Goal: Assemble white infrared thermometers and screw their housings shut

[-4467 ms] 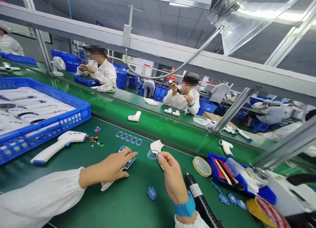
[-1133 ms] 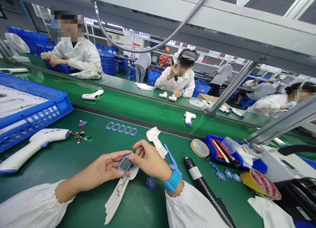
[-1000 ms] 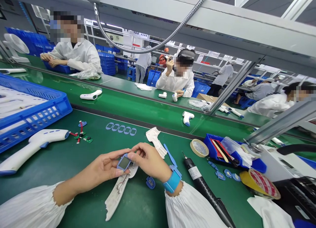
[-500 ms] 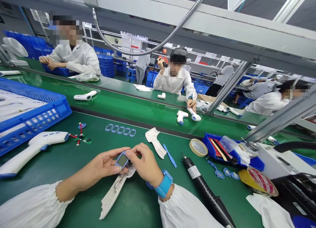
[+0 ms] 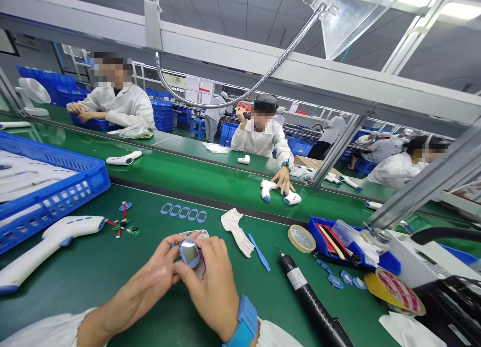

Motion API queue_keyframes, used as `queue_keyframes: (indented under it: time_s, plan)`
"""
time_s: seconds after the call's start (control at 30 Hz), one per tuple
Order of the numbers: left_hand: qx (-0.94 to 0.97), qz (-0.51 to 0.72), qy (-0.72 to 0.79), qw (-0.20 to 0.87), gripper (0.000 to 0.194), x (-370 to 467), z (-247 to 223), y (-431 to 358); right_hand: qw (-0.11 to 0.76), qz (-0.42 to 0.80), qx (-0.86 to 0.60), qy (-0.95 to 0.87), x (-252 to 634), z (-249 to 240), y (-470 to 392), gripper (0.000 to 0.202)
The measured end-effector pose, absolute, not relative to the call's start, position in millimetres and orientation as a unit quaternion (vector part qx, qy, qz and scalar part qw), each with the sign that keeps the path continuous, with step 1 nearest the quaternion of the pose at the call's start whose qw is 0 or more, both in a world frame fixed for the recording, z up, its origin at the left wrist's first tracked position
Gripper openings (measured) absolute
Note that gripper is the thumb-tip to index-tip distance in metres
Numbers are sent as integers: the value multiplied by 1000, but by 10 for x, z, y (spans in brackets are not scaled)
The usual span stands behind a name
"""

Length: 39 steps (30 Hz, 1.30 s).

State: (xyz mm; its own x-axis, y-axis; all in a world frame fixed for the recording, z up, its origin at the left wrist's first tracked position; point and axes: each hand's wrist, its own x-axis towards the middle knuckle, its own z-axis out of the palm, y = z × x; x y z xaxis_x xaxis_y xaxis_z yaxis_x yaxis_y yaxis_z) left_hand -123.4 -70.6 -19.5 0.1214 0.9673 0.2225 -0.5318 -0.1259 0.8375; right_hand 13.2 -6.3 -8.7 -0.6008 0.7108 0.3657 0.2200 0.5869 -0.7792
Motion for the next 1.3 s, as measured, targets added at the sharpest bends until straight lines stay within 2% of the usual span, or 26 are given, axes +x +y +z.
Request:
queue_keyframes:
  time_s: [0.07, 0.13, 0.2, 0.23, 0.33, 0.43, 0.53, 0.6, 0.67, 0.77, 0.87, 0.97, 1.3]
  plan:
    - [458, 608, 346, 548, 30, -1292, -202, -700, 348, 382, -281, -809, 151, -96, -38, 24]
    - [469, 611, 471, 431, 21, -1371, -195, -677, 342, 411, -283, -796, 191, -83, -13, 27]
    - [467, 608, 554, 323, 18, -1444, -179, -644, 330, 435, -280, -789, 232, -49, -4, 31]
    - [467, 599, 572, 311, 21, -1471, -170, -627, 324, 446, -275, -788, 249, -27, -5, 33]
    - [478, 535, 546, 433, 35, -1495, -149, -587, 301, 463, -248, -796, 281, 36, -23, 34]
    - [457, 456, 472, 601, 34, -1441, -144, -576, 256, 476, -230, -809, 295, 62, -34, 36]
    - [365, 463, 448, 672, 34, -1364, -145, -583, 274, 443, -252, -815, 304, 38, -43, 41]
    - [319, 512, 450, 659, 33, -1331, -141, -590, 335, 381, -285, -813, 307, 6, -62, 44]
    - [295, 556, 449, 634, 33, -1317, -135, -598, 382, 345, -314, -798, 299, -27, -92, 35]
    - [296, 589, 446, 606, 37, -1310, -142, -617, 371, 434, -326, -753, 251, -66, -132, 20]
    - [325, 591, 440, 592, 42, -1292, -180, -642, 329, 590, -300, -673, 172, -94, -148, 30]
    - [358, 579, 433, 591, 49, -1268, -225, -663, 329, 677, -282, -595, 105, -126, -158, 32]
    - [374, 584, 399, 599, 43, -1259, -249, -683, 379, 670, -318, -553, 70, -200, -199, 36]
